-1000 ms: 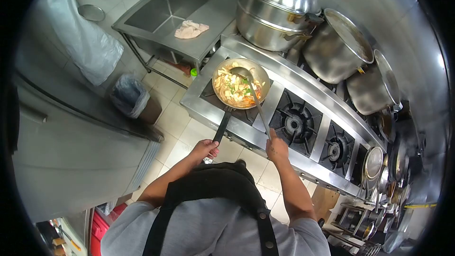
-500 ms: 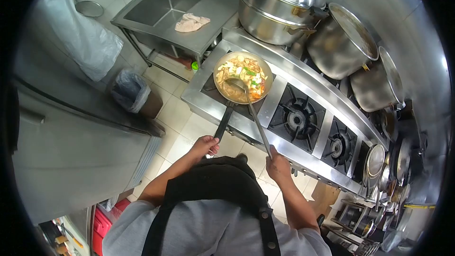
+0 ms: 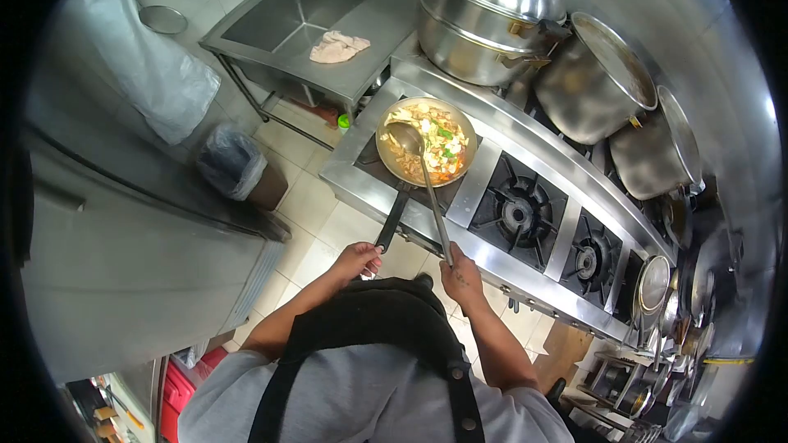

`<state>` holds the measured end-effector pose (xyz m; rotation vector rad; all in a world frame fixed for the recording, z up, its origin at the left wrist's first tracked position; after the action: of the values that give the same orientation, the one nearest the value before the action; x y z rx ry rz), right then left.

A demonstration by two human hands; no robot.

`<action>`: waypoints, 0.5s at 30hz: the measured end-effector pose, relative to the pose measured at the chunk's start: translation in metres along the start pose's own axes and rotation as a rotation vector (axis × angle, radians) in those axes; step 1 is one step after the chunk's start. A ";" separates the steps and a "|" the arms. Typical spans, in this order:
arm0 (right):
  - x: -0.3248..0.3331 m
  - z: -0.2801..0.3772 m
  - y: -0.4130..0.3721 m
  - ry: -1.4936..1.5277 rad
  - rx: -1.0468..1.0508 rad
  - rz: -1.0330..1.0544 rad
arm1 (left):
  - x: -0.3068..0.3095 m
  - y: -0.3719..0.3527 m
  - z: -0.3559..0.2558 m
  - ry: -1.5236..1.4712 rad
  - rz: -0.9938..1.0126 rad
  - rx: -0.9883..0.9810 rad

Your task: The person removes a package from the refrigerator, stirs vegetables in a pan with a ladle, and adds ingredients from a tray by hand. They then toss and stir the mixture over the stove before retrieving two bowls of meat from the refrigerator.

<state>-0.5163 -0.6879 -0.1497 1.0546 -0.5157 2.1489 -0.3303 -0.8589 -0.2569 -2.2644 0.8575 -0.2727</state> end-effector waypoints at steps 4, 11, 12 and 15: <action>0.001 0.007 0.008 -0.242 0.047 -0.079 | 0.006 -0.004 0.002 -0.021 -0.022 0.009; 0.000 -0.029 0.037 -0.685 0.157 -0.080 | 0.025 -0.003 0.019 -0.031 -0.062 0.042; 0.014 -0.029 0.035 -0.700 0.153 -0.059 | 0.031 -0.003 0.022 -0.048 -0.087 0.049; 0.038 -0.027 0.024 -0.636 0.203 -0.101 | 0.050 -0.004 0.036 -0.065 -0.164 0.078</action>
<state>-0.5649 -0.6735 -0.1361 1.8515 -0.5166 1.7762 -0.2755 -0.8698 -0.2834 -2.2605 0.6186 -0.2992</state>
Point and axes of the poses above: each hand's wrist, its own y-axis towards the middle knuckle, its own x-axis out of the back of the hand, z = x × y, the point moved 2 cm from there along y, towards the middle knuckle, and after that the axes turned 14 degrees about -z, right-handed, at the moved point
